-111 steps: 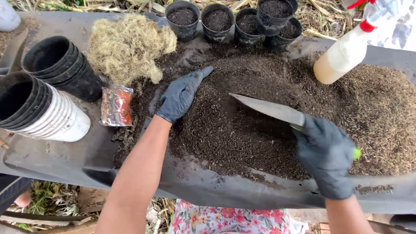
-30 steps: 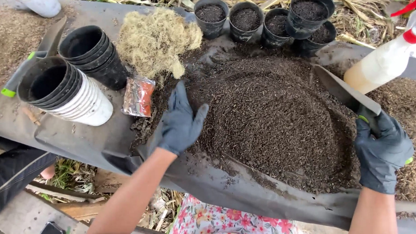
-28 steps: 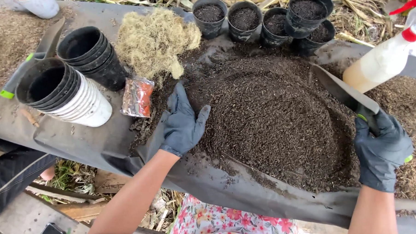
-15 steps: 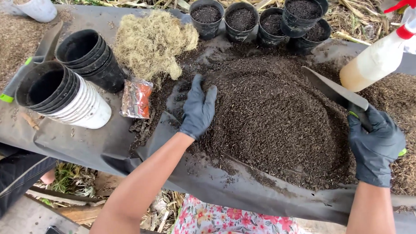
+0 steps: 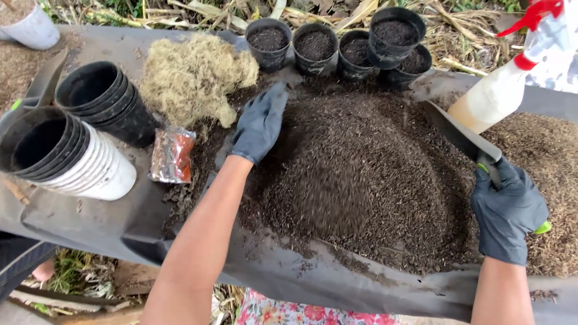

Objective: Preparing soil on a table and filling small plastic pots using a trowel and hands.

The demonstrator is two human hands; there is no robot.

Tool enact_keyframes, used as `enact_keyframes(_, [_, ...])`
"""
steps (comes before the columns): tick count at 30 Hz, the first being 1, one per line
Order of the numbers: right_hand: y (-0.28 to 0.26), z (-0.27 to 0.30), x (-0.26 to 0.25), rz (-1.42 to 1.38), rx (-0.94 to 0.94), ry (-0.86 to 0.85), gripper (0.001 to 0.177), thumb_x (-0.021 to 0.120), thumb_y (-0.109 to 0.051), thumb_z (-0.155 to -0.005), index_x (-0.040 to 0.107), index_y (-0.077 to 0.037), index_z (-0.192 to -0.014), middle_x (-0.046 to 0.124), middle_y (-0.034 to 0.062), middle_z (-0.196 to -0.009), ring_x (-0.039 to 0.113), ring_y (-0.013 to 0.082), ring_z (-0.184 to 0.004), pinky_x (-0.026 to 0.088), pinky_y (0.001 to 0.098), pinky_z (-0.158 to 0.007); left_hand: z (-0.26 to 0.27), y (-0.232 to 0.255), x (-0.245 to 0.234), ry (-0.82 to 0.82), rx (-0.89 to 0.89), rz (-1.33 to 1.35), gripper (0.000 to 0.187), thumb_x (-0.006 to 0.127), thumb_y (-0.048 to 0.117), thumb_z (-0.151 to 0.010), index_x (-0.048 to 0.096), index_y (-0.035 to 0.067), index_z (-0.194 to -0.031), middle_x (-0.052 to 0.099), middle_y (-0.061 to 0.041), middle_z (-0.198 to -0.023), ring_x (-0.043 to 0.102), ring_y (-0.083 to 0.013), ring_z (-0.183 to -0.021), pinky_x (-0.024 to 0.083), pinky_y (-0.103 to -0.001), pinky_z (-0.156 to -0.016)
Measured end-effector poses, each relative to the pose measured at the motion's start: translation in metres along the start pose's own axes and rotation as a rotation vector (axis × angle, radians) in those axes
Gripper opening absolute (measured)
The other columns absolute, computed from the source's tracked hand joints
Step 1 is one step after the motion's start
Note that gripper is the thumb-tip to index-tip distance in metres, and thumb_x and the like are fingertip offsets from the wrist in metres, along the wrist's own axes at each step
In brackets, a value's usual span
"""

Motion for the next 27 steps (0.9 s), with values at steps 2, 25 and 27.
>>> enact_keyframes(2, [0.007,0.001,0.014,0.193,0.03,-0.096,0.026,0.061,-0.054,-0.122,0.08,-0.038,-0.125,0.066,-0.0068,-0.08,0.064,0.0197,-0.064,0.044,0.033,-0.054,-0.008,-0.034,0.017,-0.155,0.159,-0.212,0.073,0.019,0.06,-0.104,0.038,0.013,-0.156,0.04,-0.006,-0.164,0.031,-0.0225,-0.155,0.021,-0.037,-0.125])
enact_keyframes(25, [-0.148,-0.113,0.027,0.117,-0.198,-0.688,0.032,0.043,-0.043,-0.104,0.064,-0.032,-0.126,0.055,0.0011,-0.082,0.056,0.0233,-0.073,0.043,0.0367,-0.064,0.003,-0.013,0.013,-0.16,0.061,0.036,0.073,0.031,0.057,-0.102,0.034,0.01,-0.158,0.034,-0.011,-0.166,0.028,-0.0314,-0.155,0.021,-0.043,-0.128])
enact_keyframes(27, [-0.161,-0.117,0.034,-0.232,-0.019,-0.795,0.042,0.059,-0.037,-0.093,0.07,-0.039,-0.134,0.08,0.0094,-0.109,0.072,0.0388,-0.107,0.054,0.0506,-0.093,-0.001,-0.007,0.018,-0.214,0.035,0.148,0.069,0.03,0.051,-0.104,0.032,0.009,-0.16,0.032,-0.01,-0.167,0.026,-0.0309,-0.155,0.021,-0.044,-0.129])
Point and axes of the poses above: each hand's wrist, its own z-axis away from the middle knuckle, its own x-axis out of the palm, y = z × x, the point moved 5 cm from there along -z, towards the middle knuckle
